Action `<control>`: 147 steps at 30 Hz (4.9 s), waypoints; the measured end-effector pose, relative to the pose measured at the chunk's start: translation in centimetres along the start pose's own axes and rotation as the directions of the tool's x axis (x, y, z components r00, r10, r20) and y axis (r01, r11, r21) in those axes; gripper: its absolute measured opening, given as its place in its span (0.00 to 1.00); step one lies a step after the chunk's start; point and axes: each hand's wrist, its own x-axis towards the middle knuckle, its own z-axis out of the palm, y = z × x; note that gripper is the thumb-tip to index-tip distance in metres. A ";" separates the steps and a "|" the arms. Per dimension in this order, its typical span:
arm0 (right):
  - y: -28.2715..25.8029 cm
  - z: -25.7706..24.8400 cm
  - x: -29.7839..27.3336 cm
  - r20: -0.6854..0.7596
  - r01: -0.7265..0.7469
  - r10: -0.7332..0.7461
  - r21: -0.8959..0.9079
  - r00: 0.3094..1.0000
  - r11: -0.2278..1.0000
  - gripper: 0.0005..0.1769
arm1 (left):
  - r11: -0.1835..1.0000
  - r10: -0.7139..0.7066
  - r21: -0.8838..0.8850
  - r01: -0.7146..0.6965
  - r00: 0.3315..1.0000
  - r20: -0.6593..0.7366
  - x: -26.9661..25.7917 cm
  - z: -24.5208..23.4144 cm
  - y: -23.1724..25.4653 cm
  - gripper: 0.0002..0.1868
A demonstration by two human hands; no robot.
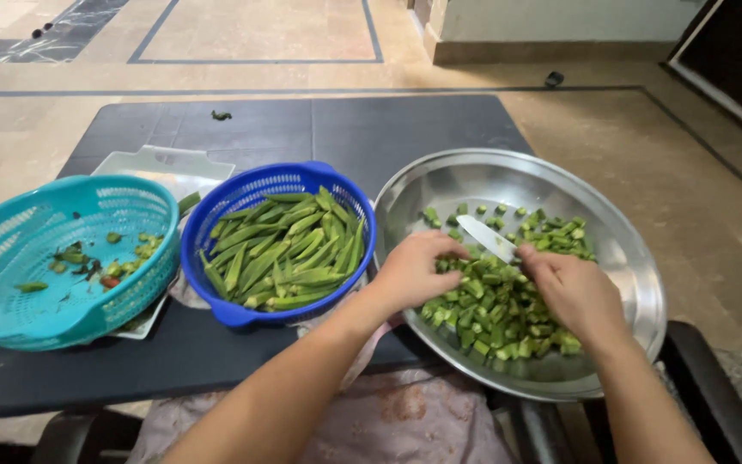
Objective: The person chops okra pods into small pieces using a knife. The person picks up individual pods from a blue basket, places them on a metal tray, and cuts them into segments, accumulating the chopped pieces on the tray.
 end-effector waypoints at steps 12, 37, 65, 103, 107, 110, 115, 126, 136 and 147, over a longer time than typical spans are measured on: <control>17.3 4.0 12.8 0.082 -0.325 0.319 0.082 0.944 0.942 0.16 | 0.956 -0.191 -0.283 0.073 0.889 -0.417 0.6 0.3 -0.8 0.21; 16.9 4.2 14.1 0.033 -0.280 0.305 0.495 0.952 0.823 0.23 | 0.803 -0.569 -0.352 0.481 0.795 -0.210 3.0 1.7 -3.0 0.46; 11.1 2.3 5.0 0.540 -0.473 0.384 0.030 0.749 0.880 0.19 | 0.814 -0.436 0.566 0.129 0.779 0.450 -0.1 0.6 5.5 0.41; -7.6 7.8 5.7 0.444 -0.451 0.082 0.870 0.892 0.200 0.20 | 0.933 -0.134 0.357 -0.040 0.882 0.451 -3.7 -7.4 0.6 0.18; -9.3 13.1 7.1 0.502 -0.498 -0.015 0.859 0.864 0.118 0.18 | 0.927 -0.129 0.371 -0.049 0.889 0.440 -3.8 -7.5 0.8 0.18; -5.1 17.8 12.5 0.370 -0.369 0.014 0.922 0.929 0.118 0.18 | 0.936 -0.081 0.344 -0.072 0.908 0.412 -4.0 -7.7 0.7 0.17; 2.8 16.0 16.8 0.208 -0.244 0.212 0.957 0.955 0.160 0.18 | 0.935 -0.091 0.349 -0.064 0.907 0.411 -4.0 -7.7 1.0 0.17; -5.2 7.0 0.6 0.799 -0.662 -0.241 0.594 0.551 0.456 0.32 | 0.933 -0.081 0.356 -0.056 0.930 0.358 -4.4 -7.4 0.7 0.16; 2.1 0.6 1.6 0.638 -0.567 0.073 0.618 0.766 0.545 0.33 | 0.937 -0.050 0.341 -0.079 0.934 0.355 -4.7 -7.2 0.7 0.15; -3.9 2.5 -1.3 0.822 -0.697 -0.075 0.524 0.565 0.490 0.22 | 0.940 -0.038 0.330 -0.079 0.941 0.336 -4.7 -7.3 0.6 0.15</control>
